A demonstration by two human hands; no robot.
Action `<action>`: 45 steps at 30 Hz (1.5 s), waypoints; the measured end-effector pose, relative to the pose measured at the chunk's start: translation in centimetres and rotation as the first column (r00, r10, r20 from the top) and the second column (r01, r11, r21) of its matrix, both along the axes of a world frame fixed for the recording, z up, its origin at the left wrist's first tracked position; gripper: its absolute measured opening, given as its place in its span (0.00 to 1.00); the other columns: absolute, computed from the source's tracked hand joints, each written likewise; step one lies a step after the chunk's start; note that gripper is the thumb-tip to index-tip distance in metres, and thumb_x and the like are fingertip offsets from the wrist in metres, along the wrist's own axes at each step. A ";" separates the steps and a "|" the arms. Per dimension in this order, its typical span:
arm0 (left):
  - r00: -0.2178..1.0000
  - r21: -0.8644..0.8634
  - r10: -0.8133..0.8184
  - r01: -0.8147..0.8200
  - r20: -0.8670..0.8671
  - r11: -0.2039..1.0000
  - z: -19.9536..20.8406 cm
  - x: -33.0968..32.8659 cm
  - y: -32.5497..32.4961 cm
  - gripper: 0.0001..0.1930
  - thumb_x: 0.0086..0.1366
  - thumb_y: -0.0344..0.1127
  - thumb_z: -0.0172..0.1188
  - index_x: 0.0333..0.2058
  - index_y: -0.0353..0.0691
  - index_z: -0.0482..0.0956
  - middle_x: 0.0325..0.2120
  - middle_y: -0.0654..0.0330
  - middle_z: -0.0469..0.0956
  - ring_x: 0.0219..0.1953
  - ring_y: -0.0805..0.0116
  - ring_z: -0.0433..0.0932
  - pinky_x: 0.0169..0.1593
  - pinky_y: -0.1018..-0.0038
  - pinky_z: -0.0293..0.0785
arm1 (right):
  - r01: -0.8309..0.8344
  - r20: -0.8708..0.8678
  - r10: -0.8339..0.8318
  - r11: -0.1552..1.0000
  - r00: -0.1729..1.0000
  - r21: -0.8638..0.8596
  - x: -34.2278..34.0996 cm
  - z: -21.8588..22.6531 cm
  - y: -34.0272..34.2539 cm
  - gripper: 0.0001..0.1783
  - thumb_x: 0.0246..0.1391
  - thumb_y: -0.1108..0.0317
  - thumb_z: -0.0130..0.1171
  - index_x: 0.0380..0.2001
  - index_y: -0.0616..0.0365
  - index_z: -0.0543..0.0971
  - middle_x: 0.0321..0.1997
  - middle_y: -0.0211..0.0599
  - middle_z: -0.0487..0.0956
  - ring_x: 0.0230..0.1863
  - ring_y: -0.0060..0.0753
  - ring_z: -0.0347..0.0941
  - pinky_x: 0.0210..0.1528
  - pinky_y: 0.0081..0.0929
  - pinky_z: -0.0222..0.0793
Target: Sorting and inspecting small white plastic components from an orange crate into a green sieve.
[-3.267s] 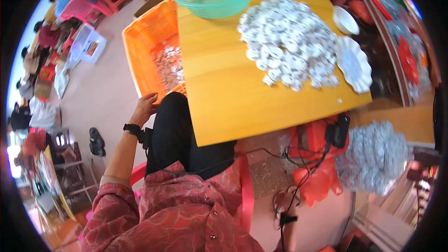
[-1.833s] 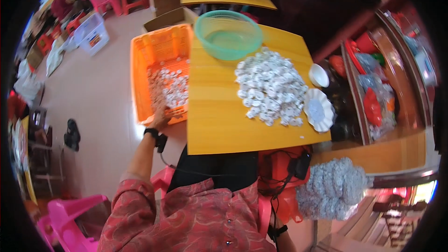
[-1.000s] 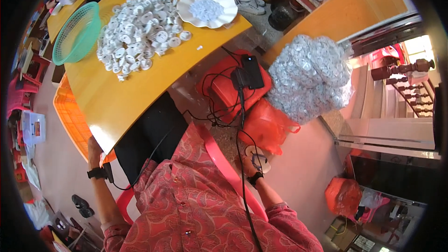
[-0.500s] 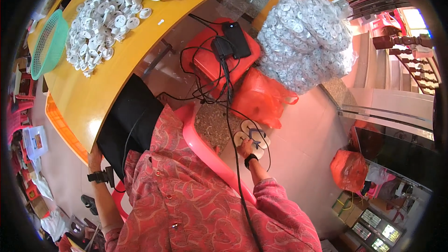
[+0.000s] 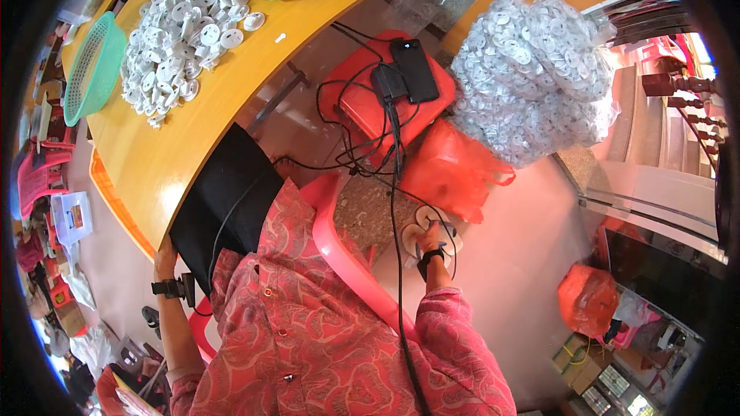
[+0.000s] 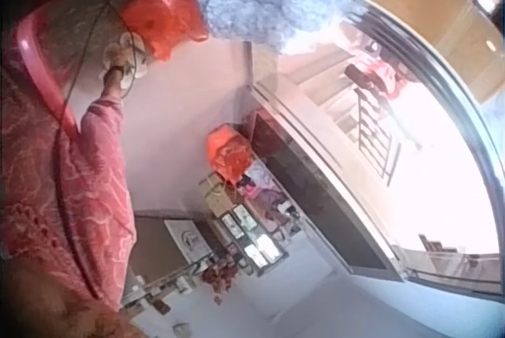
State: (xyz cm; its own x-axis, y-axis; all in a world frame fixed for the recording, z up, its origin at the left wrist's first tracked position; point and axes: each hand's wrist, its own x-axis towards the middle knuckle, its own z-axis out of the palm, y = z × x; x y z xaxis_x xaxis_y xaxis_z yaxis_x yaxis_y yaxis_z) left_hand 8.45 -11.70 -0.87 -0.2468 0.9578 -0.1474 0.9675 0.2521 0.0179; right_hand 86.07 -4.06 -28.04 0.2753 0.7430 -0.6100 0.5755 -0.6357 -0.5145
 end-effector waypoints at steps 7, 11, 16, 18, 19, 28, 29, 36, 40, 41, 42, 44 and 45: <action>0.980 0.030 -0.142 0.147 -0.137 0.989 -0.3 -1.7 -0.7 0.24 0.59 0.24 0.58 0.55 0.35 0.69 0.49 0.43 0.74 0.49 0.43 0.76 0.49 0.59 0.77 | -0.152 0.229 0.150 0.988 0.962 -0.009 0.2 1.5 0.2 0.59 0.29 0.67 0.75 0.64 0.65 0.51 0.58 0.67 0.65 0.60 0.66 0.63 0.62 0.43 0.63; 0.964 0.098 -0.160 0.184 -0.212 0.978 2.0 -1.7 -3.0 0.25 0.60 0.19 0.55 0.57 0.37 0.65 0.47 0.39 0.74 0.49 0.41 0.75 0.49 0.56 0.76 | 0.047 -0.133 -0.084 0.964 0.987 -0.261 -2.6 4.6 3.6 0.47 0.36 0.70 0.72 0.59 0.56 0.57 0.53 0.56 0.67 0.51 0.54 0.70 0.43 0.50 0.74; 0.992 0.111 -0.096 0.105 -0.083 0.988 2.9 -1.3 -3.0 0.26 0.59 0.20 0.56 0.58 0.36 0.66 0.50 0.40 0.73 0.52 0.42 0.74 0.52 0.56 0.75 | 0.474 -0.247 -0.582 0.793 0.775 -0.382 -4.3 3.8 2.0 0.26 0.47 0.54 0.64 0.46 0.55 0.71 0.24 0.45 0.74 0.26 0.47 0.72 0.33 0.44 0.70; 0.990 0.140 -0.130 0.136 -0.052 0.981 0.7 -0.6 -0.7 0.25 0.59 0.21 0.57 0.57 0.35 0.69 0.51 0.40 0.73 0.52 0.40 0.73 0.53 0.56 0.75 | 0.076 -0.037 -0.089 0.961 0.995 -0.266 2.5 -0.4 -3.2 0.25 0.48 0.49 0.61 0.44 0.54 0.76 0.26 0.48 0.76 0.28 0.51 0.74 0.35 0.44 0.71; 0.990 0.130 -0.139 0.140 -0.020 0.982 -0.7 -0.5 0.7 0.25 0.59 0.21 0.57 0.57 0.35 0.69 0.51 0.40 0.73 0.52 0.40 0.73 0.53 0.57 0.75 | -0.360 0.191 0.421 0.888 0.886 -0.287 3.7 -2.9 -3.3 0.26 0.49 0.44 0.58 0.42 0.54 0.80 0.27 0.52 0.79 0.30 0.54 0.76 0.38 0.44 0.72; 0.999 0.067 -0.042 0.043 -0.024 0.997 1.7 0.3 -1.9 0.25 0.58 0.23 0.60 0.56 0.36 0.70 0.52 0.41 0.72 0.51 0.41 0.74 0.52 0.56 0.75 | -0.644 -0.043 0.694 0.641 0.719 -0.417 -2.7 -2.1 -2.8 0.08 0.41 0.58 0.61 0.25 0.45 0.83 0.31 0.38 0.82 0.39 0.45 0.81 0.35 0.42 0.78; 0.998 0.068 -0.048 0.050 -0.034 0.996 1.3 -0.2 -2.2 0.25 0.58 0.23 0.60 0.56 0.36 0.70 0.52 0.41 0.72 0.51 0.41 0.74 0.52 0.56 0.75 | -0.649 -0.041 0.698 0.640 0.715 -0.411 -3.6 -1.4 -2.2 0.08 0.41 0.58 0.61 0.25 0.45 0.83 0.31 0.38 0.82 0.39 0.45 0.81 0.35 0.42 0.78; 0.994 0.070 -0.082 0.087 -0.077 0.994 -1.9 -2.0 -4.2 0.25 0.58 0.22 0.59 0.56 0.35 0.70 0.52 0.41 0.72 0.51 0.41 0.74 0.52 0.56 0.75 | 0.047 -0.559 -0.262 0.928 0.787 -0.369 -8.1 2.6 2.7 0.07 0.48 0.73 0.64 0.32 0.61 0.82 0.29 0.34 0.78 0.29 0.30 0.76 0.30 0.31 0.76; 0.990 0.077 -0.100 0.107 -0.097 0.991 -3.4 -2.4 -4.1 0.25 0.58 0.22 0.59 0.56 0.35 0.70 0.52 0.41 0.72 0.51 0.41 0.74 0.52 0.56 0.75 | 0.182 -0.562 -0.379 0.909 0.735 -0.375 -8.9 1.8 3.3 0.06 0.48 0.74 0.62 0.32 0.61 0.81 0.33 0.39 0.81 0.31 0.33 0.78 0.31 0.31 0.76; 0.988 0.086 -0.113 0.122 -0.102 0.989 -3.7 -2.5 -3.2 0.25 0.58 0.22 0.59 0.56 0.35 0.70 0.52 0.41 0.72 0.50 0.41 0.74 0.52 0.56 0.75 | 0.186 -0.566 -0.373 0.914 0.735 -0.361 -8.1 -0.1 3.1 0.06 0.48 0.74 0.62 0.32 0.61 0.81 0.33 0.39 0.81 0.31 0.33 0.78 0.31 0.31 0.76; 0.988 0.100 -0.118 0.128 -0.102 0.987 -4.2 -2.7 -3.4 0.25 0.58 0.21 0.59 0.56 0.35 0.70 0.52 0.41 0.72 0.50 0.41 0.74 0.52 0.56 0.75 | -0.186 -0.450 0.116 0.976 0.886 -0.116 -7.5 -1.2 3.3 0.07 0.47 0.72 0.62 0.32 0.60 0.81 0.33 0.40 0.82 0.31 0.33 0.79 0.31 0.31 0.75; 0.958 0.137 0.075 -0.116 0.279 0.984 -3.9 0.5 0.8 0.24 0.58 0.22 0.58 0.56 0.35 0.70 0.52 0.40 0.72 0.51 0.41 0.74 0.52 0.57 0.74 | -0.385 -0.492 0.363 0.921 0.791 0.060 -4.5 -1.3 3.5 0.08 0.60 0.64 0.52 0.38 0.55 0.76 0.21 0.32 0.74 0.20 0.35 0.73 0.20 0.36 0.69; 0.779 0.045 0.300 -0.387 0.550 0.921 -1.9 1.0 0.3 0.24 0.59 0.22 0.57 0.55 0.35 0.70 0.52 0.40 0.72 0.51 0.41 0.73 0.52 0.58 0.74 | -0.408 -0.523 0.370 0.912 0.768 0.048 -4.1 1.6 1.7 0.08 0.60 0.64 0.52 0.38 0.55 0.76 0.21 0.32 0.74 0.20 0.35 0.73 0.20 0.36 0.69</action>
State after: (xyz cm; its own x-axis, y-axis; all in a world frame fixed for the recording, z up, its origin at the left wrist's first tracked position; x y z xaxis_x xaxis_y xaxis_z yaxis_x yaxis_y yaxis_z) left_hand 9.50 -11.36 -2.80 -0.4901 0.8446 -0.2154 0.6476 0.5183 0.5585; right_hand 81.97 -2.38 -26.46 -0.3933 0.6718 -0.6277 0.4463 -0.4574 -0.7691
